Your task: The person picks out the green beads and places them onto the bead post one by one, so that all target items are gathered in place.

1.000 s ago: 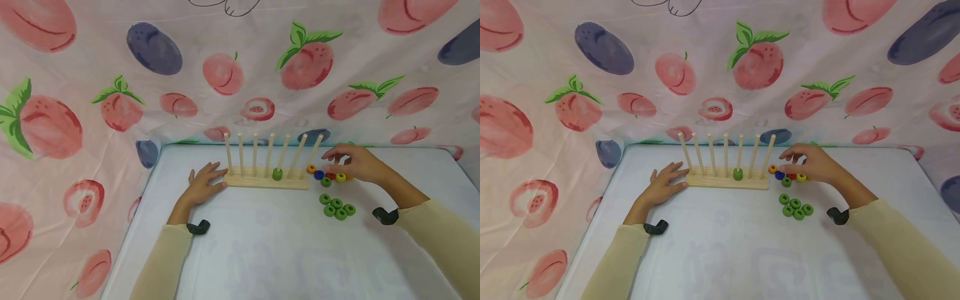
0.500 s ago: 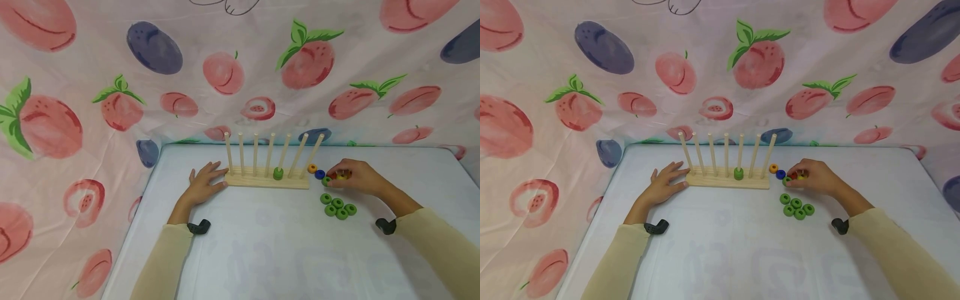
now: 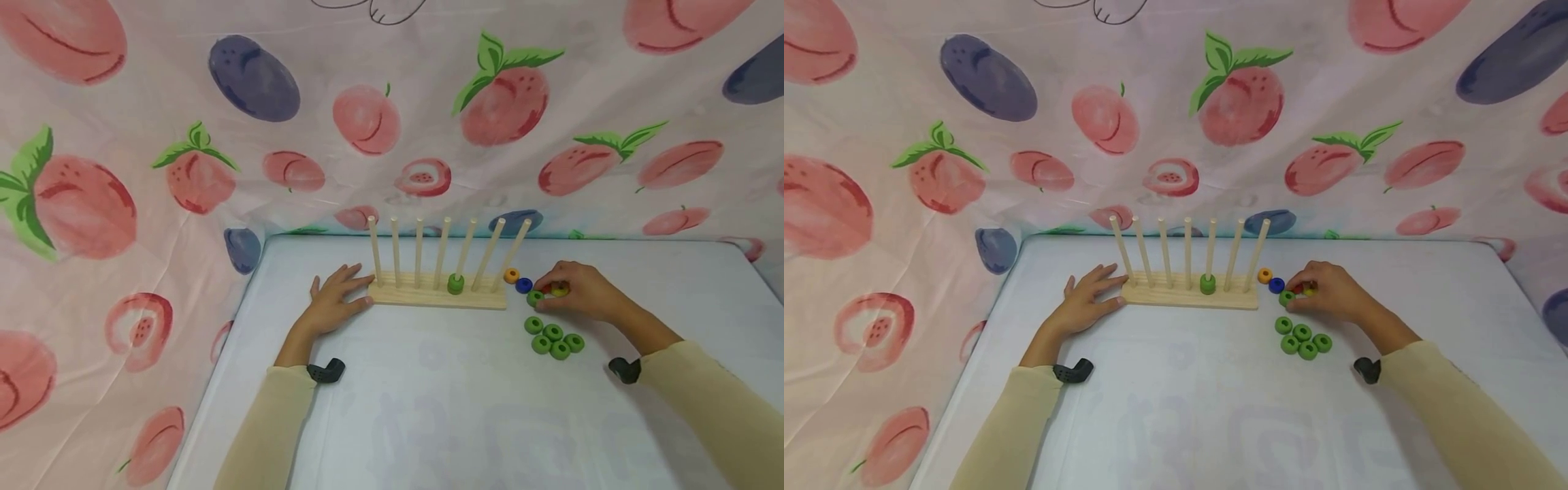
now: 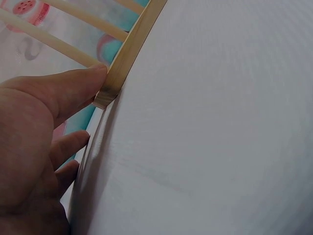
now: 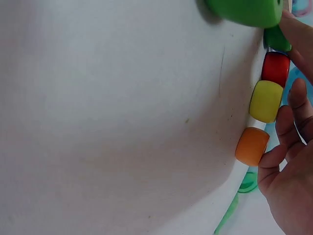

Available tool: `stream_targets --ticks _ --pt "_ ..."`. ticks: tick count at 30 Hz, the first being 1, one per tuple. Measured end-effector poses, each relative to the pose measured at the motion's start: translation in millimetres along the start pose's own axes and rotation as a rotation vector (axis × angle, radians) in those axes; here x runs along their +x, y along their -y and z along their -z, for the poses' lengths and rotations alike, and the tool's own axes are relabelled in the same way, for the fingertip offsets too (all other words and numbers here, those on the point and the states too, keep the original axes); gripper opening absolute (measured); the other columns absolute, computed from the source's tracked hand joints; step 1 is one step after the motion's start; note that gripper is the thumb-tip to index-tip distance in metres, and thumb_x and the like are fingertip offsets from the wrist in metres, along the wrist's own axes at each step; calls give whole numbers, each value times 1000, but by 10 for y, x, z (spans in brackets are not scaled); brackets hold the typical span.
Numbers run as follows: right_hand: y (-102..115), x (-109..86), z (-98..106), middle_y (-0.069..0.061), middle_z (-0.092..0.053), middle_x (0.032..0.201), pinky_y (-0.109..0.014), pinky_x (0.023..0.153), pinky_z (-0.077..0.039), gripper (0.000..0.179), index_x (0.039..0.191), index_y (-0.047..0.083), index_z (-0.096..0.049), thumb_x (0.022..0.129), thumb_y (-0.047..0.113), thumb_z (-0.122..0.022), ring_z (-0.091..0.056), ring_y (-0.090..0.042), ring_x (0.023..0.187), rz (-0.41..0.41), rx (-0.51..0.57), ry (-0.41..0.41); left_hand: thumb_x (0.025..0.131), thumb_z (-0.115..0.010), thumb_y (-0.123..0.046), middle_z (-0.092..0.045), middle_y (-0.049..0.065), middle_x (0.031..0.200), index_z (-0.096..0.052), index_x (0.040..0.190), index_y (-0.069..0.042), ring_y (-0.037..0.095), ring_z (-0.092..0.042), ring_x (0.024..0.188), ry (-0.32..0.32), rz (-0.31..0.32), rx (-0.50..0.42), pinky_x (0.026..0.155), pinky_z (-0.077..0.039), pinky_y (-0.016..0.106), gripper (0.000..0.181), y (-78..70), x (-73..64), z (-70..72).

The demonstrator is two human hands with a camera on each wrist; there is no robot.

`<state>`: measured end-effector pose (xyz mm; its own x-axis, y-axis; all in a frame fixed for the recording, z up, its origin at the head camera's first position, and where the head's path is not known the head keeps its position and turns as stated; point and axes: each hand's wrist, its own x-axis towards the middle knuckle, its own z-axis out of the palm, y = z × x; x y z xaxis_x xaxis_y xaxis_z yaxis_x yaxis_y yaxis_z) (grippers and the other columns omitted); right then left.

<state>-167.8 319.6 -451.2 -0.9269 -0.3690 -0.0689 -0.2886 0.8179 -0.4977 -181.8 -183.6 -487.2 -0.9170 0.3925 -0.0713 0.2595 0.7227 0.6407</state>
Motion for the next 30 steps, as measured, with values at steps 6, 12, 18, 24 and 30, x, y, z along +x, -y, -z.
stream_targets --ticks 6,12,18,24,30 --pt "-22 -17 -11 3 -67 93 -24 69 -47 34 105 20 -81 77 36 -90 -55 -16 84 11 1 2 98 -66 -45 -31 2 168 -56 148 -28 29 -13 160 -1 6 -3 120 14 66 54 -1 2 -3" --pt "-2 -29 31 2 -66 93 -24 68 -45 34 105 21 -81 79 41 -88 -53 -16 84 -16 -11 3 98 -66 -46 -31 2 168 -56 148 -29 30 -13 160 -2 -8 -2 120 14 67 54 -6 10 -3" --pt "94 -60 113 0 -66 94 -24 65 -44 34 105 22 -81 78 40 -89 -52 -16 81 -14 17 -24 97 -67 -46 -31 2 168 -56 148 -29 30 -13 160 -3 4 -2 120 14 67 54 -4 -2 3" --pt "187 -95 240 -3 -69 97 -24 62 -43 31 104 18 -79 80 36 -88 -53 -20 81 3 21 -70 97 -67 -46 -31 2 168 -57 148 -28 30 -12 160 3 -4 -22 119 15 67 54 -14 -7 11" --pt "302 -64 391 -4 -71 102 -31 69 -46 30 107 19 -75 86 39 -83 -57 -25 97 -78 -10 -50 97 -66 -46 -31 3 168 -56 148 -28 31 -12 160 2 -4 -17 119 15 67 55 3 0 9"
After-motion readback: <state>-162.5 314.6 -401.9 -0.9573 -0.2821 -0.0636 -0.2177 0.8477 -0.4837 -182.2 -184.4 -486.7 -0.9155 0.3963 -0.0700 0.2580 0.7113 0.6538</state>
